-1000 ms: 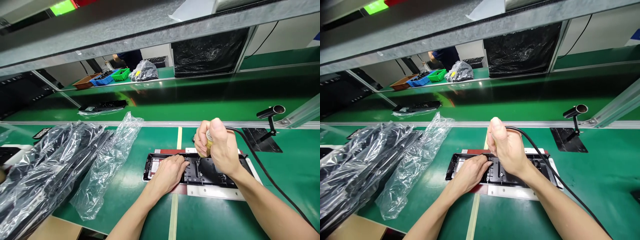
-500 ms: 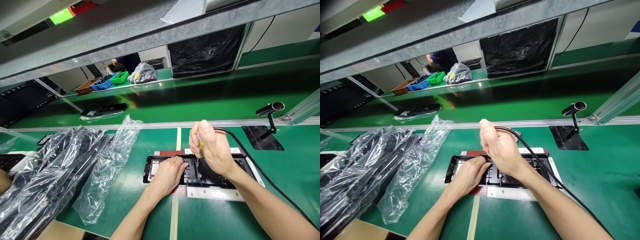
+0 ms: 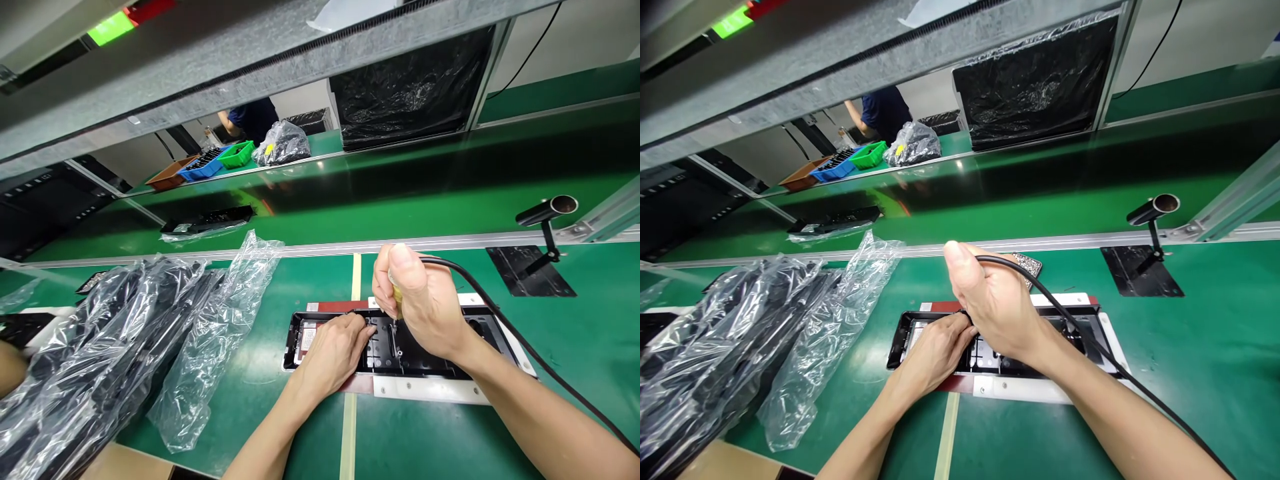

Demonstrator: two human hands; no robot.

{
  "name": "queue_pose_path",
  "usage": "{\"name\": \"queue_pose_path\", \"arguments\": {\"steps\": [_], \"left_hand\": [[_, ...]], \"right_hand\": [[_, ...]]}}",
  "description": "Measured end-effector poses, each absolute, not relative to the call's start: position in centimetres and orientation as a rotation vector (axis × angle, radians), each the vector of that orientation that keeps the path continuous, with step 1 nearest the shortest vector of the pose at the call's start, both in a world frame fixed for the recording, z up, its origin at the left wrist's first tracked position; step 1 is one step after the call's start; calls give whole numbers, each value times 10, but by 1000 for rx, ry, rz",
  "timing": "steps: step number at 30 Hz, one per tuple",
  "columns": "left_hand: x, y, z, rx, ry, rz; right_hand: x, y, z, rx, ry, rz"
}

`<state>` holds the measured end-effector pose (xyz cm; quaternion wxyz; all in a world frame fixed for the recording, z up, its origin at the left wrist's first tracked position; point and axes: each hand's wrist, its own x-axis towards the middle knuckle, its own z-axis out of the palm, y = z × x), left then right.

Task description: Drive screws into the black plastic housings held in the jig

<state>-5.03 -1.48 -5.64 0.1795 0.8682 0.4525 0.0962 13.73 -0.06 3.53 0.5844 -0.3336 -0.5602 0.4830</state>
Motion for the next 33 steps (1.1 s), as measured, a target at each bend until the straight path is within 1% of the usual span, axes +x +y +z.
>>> {"name": "queue_pose_path", "arguments": {"steps": [22,33], "left_hand": [[-50,-16,-53,2443,1264,269],[-45,-14,-58,2598,1266,267]], "right_hand": [[139,-4,34,-810,-1298,1153],[147,-3,40,-813,-1195,1183]]}}
